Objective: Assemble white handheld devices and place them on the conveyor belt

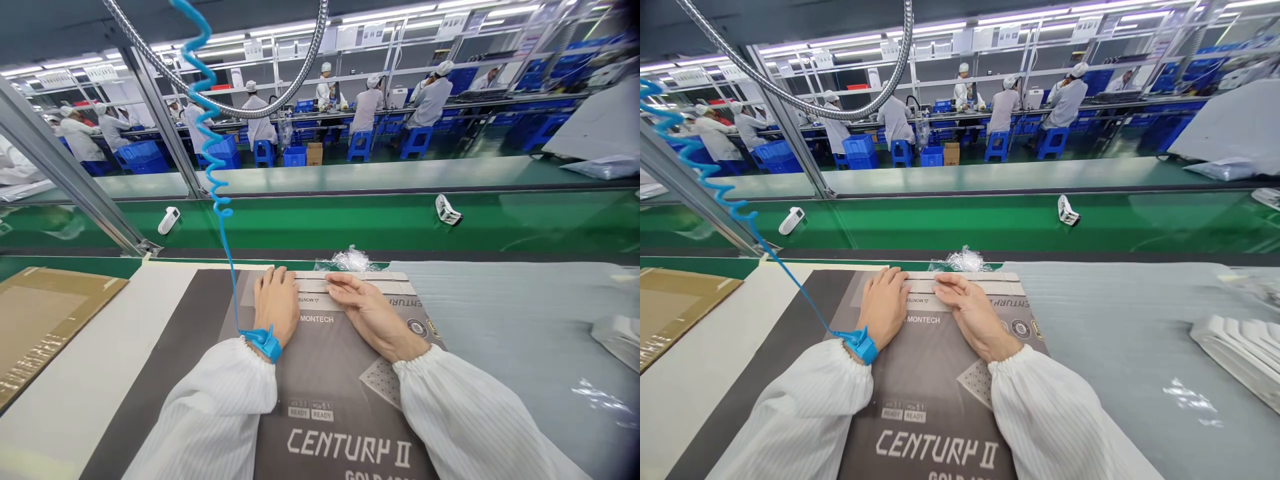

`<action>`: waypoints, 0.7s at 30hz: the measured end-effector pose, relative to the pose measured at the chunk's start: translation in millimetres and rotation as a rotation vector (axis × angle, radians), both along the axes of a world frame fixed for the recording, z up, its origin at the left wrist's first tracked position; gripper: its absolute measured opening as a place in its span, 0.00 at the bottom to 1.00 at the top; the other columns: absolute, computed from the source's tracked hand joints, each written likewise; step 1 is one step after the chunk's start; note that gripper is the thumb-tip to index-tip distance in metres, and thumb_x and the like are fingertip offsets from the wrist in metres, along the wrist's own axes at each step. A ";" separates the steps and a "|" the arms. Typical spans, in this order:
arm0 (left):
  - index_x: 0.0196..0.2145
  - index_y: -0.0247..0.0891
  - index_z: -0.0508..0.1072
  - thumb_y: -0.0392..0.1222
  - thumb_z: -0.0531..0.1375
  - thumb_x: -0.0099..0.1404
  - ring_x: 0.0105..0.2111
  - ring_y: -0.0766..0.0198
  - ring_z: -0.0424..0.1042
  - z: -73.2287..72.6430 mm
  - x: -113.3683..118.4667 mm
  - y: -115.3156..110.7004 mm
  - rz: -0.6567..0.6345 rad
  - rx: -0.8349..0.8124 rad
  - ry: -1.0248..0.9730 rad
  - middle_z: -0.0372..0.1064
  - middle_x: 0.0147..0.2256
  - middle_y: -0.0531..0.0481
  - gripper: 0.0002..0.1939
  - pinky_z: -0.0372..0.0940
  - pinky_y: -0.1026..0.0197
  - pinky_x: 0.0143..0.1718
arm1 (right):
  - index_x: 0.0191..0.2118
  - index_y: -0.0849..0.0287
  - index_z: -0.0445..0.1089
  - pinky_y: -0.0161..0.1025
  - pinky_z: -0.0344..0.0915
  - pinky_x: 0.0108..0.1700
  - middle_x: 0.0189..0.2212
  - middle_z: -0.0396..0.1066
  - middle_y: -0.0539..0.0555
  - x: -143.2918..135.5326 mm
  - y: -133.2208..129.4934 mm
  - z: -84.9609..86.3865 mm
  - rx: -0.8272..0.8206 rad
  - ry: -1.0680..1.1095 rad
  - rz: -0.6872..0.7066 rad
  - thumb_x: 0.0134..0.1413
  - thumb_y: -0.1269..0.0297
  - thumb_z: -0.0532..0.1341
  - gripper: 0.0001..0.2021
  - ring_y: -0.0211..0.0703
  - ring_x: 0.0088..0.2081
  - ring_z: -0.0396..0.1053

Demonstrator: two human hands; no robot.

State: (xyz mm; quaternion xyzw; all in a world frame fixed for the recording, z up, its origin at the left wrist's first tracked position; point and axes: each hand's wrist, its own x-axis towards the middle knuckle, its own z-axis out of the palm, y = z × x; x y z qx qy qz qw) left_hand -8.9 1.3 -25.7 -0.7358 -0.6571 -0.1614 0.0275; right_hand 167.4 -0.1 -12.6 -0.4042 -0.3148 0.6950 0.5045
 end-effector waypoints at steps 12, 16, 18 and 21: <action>0.51 0.38 0.71 0.40 0.48 0.73 0.61 0.47 0.58 1.9 0.8 -0.6 0.007 -0.017 0.002 0.66 0.58 0.43 0.16 0.57 0.44 0.58 | 0.37 0.57 0.76 0.41 0.57 0.63 0.38 0.75 0.50 0.6 0.4 -2.0 0.006 0.001 0.008 0.38 0.70 0.74 0.16 0.39 0.45 0.71; 0.51 0.38 0.71 0.40 0.47 0.73 0.61 0.47 0.58 1.9 0.9 -1.1 0.005 -0.011 0.000 0.66 0.58 0.43 0.16 0.57 0.44 0.58 | 0.36 0.56 0.76 0.42 0.57 0.64 0.38 0.75 0.50 0.5 -0.1 -0.7 0.011 -0.007 0.005 0.38 0.70 0.74 0.15 0.40 0.45 0.71; 0.51 0.38 0.71 0.40 0.47 0.73 0.61 0.47 0.58 1.6 0.7 -1.2 0.004 -0.005 -0.004 0.66 0.58 0.42 0.16 0.57 0.44 0.57 | 0.36 0.56 0.76 0.43 0.57 0.64 0.38 0.75 0.51 0.2 -0.1 -0.2 0.012 -0.014 0.003 0.38 0.70 0.74 0.14 0.41 0.46 0.71; 0.51 0.39 0.71 0.40 0.47 0.72 0.62 0.47 0.58 1.4 0.7 -0.9 0.006 -0.006 -0.008 0.66 0.58 0.42 0.16 0.56 0.44 0.57 | 0.36 0.56 0.76 0.42 0.57 0.63 0.37 0.74 0.51 0.0 -0.1 0.3 0.010 -0.019 0.005 0.39 0.69 0.73 0.14 0.41 0.46 0.71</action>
